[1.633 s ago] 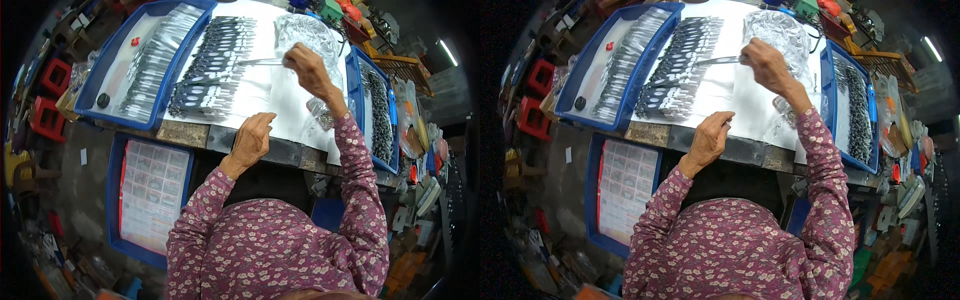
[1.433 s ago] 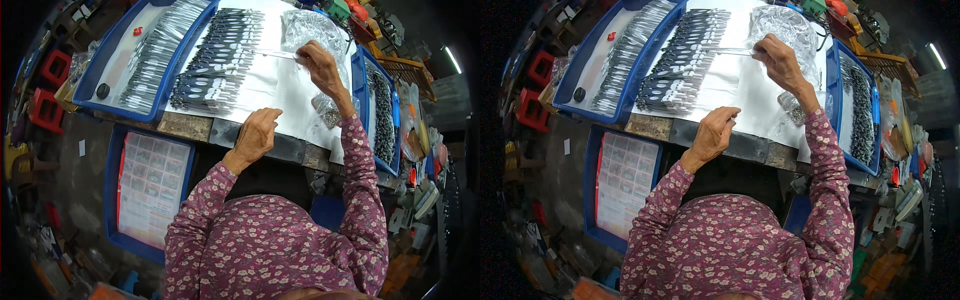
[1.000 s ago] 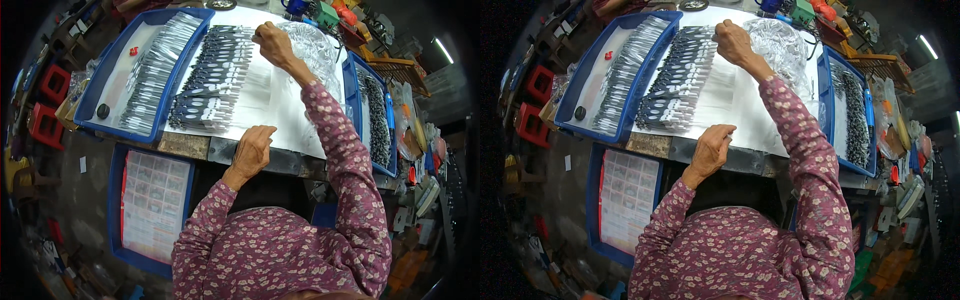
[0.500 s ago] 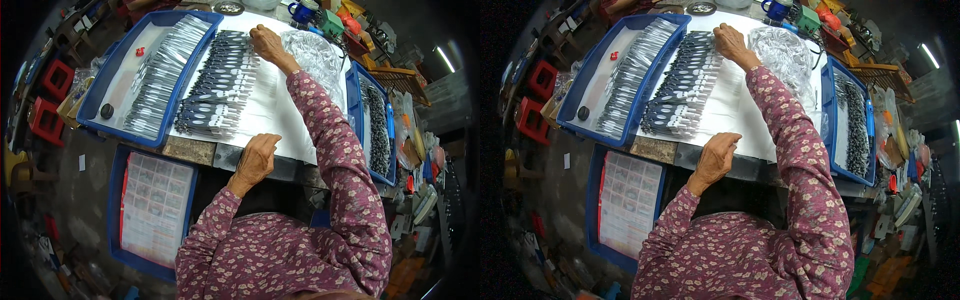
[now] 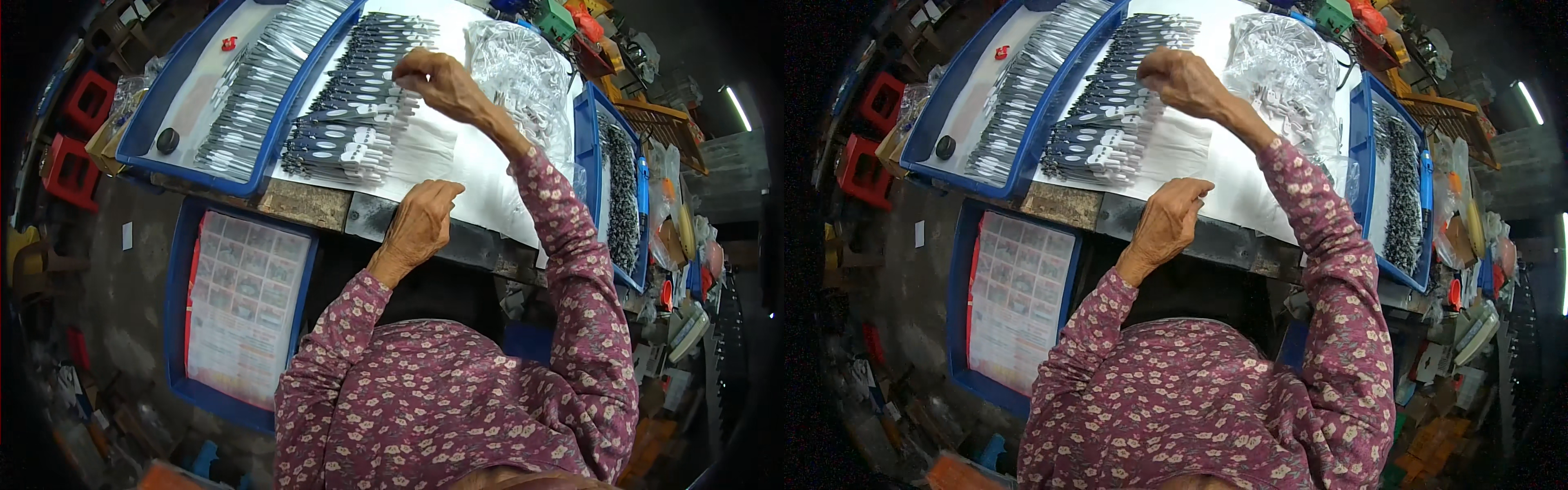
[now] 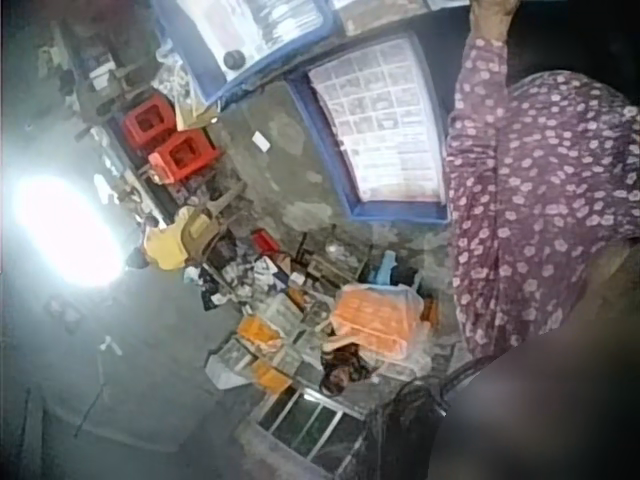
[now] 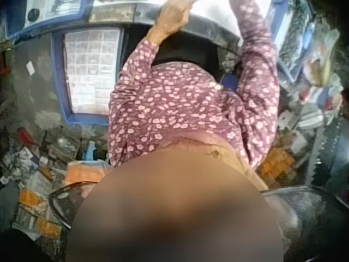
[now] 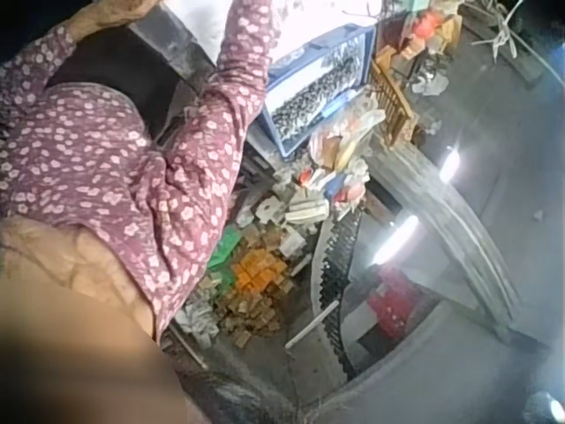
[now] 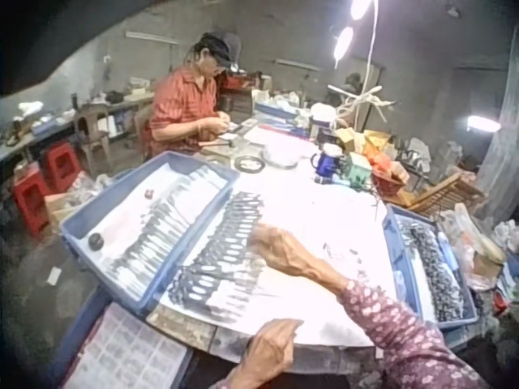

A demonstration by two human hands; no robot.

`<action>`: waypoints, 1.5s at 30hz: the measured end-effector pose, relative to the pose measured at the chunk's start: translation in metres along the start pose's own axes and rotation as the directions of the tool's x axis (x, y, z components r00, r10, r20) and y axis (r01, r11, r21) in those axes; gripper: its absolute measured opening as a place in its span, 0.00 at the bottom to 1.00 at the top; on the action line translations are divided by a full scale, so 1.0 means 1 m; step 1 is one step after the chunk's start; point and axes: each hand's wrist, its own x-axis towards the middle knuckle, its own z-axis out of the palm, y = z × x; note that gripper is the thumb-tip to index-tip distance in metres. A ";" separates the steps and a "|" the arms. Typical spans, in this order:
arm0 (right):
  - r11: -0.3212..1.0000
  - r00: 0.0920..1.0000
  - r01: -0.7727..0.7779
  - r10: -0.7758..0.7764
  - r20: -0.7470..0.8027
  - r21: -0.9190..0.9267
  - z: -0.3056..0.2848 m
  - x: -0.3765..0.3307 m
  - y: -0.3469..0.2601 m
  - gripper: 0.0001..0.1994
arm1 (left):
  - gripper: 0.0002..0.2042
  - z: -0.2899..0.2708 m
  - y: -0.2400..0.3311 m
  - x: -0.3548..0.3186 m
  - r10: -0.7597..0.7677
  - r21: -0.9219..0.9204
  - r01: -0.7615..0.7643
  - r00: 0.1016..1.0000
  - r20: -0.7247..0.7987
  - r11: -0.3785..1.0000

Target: Assembling small metal components into a foldable tool at a manual workstation.

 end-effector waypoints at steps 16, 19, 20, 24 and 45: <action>0.938 0.988 0.152 -0.133 0.080 -0.313 0.032 -0.004 -0.036 0.09 | 0.11 -0.002 0.000 -0.002 0.003 0.038 -0.003 1.000 0.021 0.999; 0.936 0.986 0.162 -0.137 0.101 -0.313 0.029 -0.008 -0.038 0.09 | 0.11 -0.002 0.000 -0.001 -0.004 0.043 0.003 0.999 0.036 0.999; 0.933 0.987 0.154 -0.129 0.097 -0.326 0.027 -0.010 -0.044 0.09 | 0.11 -0.002 0.000 -0.002 -0.006 0.043 0.004 0.999 0.034 0.999; 0.945 0.992 0.107 -0.083 0.091 -0.310 0.024 -0.025 -0.053 0.09 | 0.11 0.002 -0.005 -0.004 0.003 0.058 -0.005 1.000 0.030 0.998; 0.980 0.976 -0.158 0.174 -0.129 0.123 0.015 -0.082 -0.032 0.07 | 0.07 -0.001 0.004 0.002 -0.060 0.034 0.059 0.997 0.051 0.998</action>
